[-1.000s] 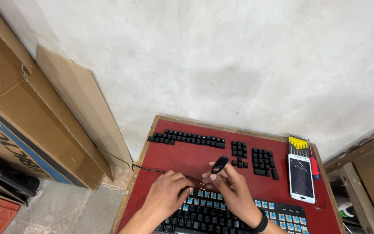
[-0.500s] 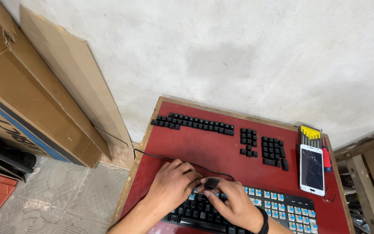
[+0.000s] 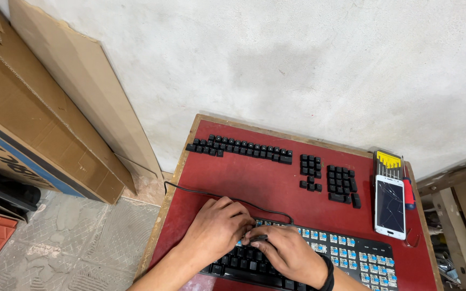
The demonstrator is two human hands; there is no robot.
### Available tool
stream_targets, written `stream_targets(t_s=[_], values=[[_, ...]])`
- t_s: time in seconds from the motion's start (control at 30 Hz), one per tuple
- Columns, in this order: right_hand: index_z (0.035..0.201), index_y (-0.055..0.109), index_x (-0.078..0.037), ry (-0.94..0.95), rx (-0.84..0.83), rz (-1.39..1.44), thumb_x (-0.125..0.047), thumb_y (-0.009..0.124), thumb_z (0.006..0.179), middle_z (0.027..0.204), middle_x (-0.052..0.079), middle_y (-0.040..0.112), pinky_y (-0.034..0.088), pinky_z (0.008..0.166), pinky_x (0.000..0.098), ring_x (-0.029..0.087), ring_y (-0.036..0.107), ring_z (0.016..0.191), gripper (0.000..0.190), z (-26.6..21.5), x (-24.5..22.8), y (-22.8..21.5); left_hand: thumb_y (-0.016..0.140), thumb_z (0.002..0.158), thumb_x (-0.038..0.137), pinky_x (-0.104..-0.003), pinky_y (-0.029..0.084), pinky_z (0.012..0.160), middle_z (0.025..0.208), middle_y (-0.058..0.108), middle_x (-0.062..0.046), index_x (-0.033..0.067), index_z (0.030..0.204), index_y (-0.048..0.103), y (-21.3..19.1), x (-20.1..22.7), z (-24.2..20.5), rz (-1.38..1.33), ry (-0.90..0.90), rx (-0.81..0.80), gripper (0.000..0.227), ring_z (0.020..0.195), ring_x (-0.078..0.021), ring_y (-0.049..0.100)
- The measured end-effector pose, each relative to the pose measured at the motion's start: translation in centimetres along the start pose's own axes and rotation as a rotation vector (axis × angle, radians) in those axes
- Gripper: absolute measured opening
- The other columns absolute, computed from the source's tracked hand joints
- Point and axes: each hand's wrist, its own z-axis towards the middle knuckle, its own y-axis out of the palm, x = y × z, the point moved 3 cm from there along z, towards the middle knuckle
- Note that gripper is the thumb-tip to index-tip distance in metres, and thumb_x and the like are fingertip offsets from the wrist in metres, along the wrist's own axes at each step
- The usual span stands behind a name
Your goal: The person uses a keycap puller to remove keycaps from a mechanical keyboard and places them on the table. The person then uses the puller to remove switches from the keyboard and places them on the table.
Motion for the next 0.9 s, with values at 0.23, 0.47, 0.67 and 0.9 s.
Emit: stream_targets(t_s=[0.23, 0.47, 0.67, 0.9], values=[[0.132, 0.076, -0.004, -0.058, 0.033, 0.019, -0.022, 0.063, 0.124, 0.120, 0.006, 0.094, 0.078, 0.095, 0.0437, 0.030, 0.096, 0.109, 0.024, 0.0, -0.2, 0.1, 0.080, 0.114, 0.032, -0.047, 0.056, 0.084, 0.116, 0.083, 0.009, 0.0205, 0.114, 0.091, 0.1, -0.1, 0.0, -0.025, -0.009, 0.016, 0.016, 0.105, -0.0259, 0.070], [0.120, 0.076, -0.005, 0.094, 0.276, 0.206, -0.028, 0.062, 0.123, 0.113, 0.008, 0.095, 0.081, 0.093, 0.0385, 0.025, 0.097, 0.105, 0.026, 0.0, 0.0, -0.8, 0.079, 0.111, 0.029, -0.051, 0.058, 0.087, 0.118, 0.086, 0.006, 0.0222, 0.118, 0.093, 0.2, -0.3, 0.0, -0.035, -0.025, -0.005, 0.017, 0.109, -0.0292, 0.071], [0.133, 0.068, -0.004, 0.281, 0.420, 0.401, -0.025, 0.066, 0.120, 0.114, 0.014, 0.093, 0.082, 0.098, 0.0427, 0.027, 0.094, 0.107, 0.025, -0.3, 1.5, -0.9, 0.085, 0.091, 0.019, -0.048, 0.062, 0.083, 0.108, 0.085, 0.002, 0.0138, 0.112, 0.080, -3.0, 1.8, 0.9, -0.158, 0.045, 0.116, 0.022, 0.097, -0.0293, 0.073], [0.144, 0.070, -0.003, 0.241, 0.399, 0.237, -0.023, 0.066, 0.120, 0.118, 0.011, 0.095, 0.081, 0.095, 0.0374, 0.025, 0.096, 0.109, 0.031, -0.7, 1.8, -0.6, 0.099, 0.098, 0.031, -0.047, 0.063, 0.086, 0.109, 0.086, 0.004, 0.0173, 0.114, 0.081, -2.1, 1.7, 0.7, -0.185, 0.062, 0.067, 0.028, 0.102, -0.0272, 0.077]])
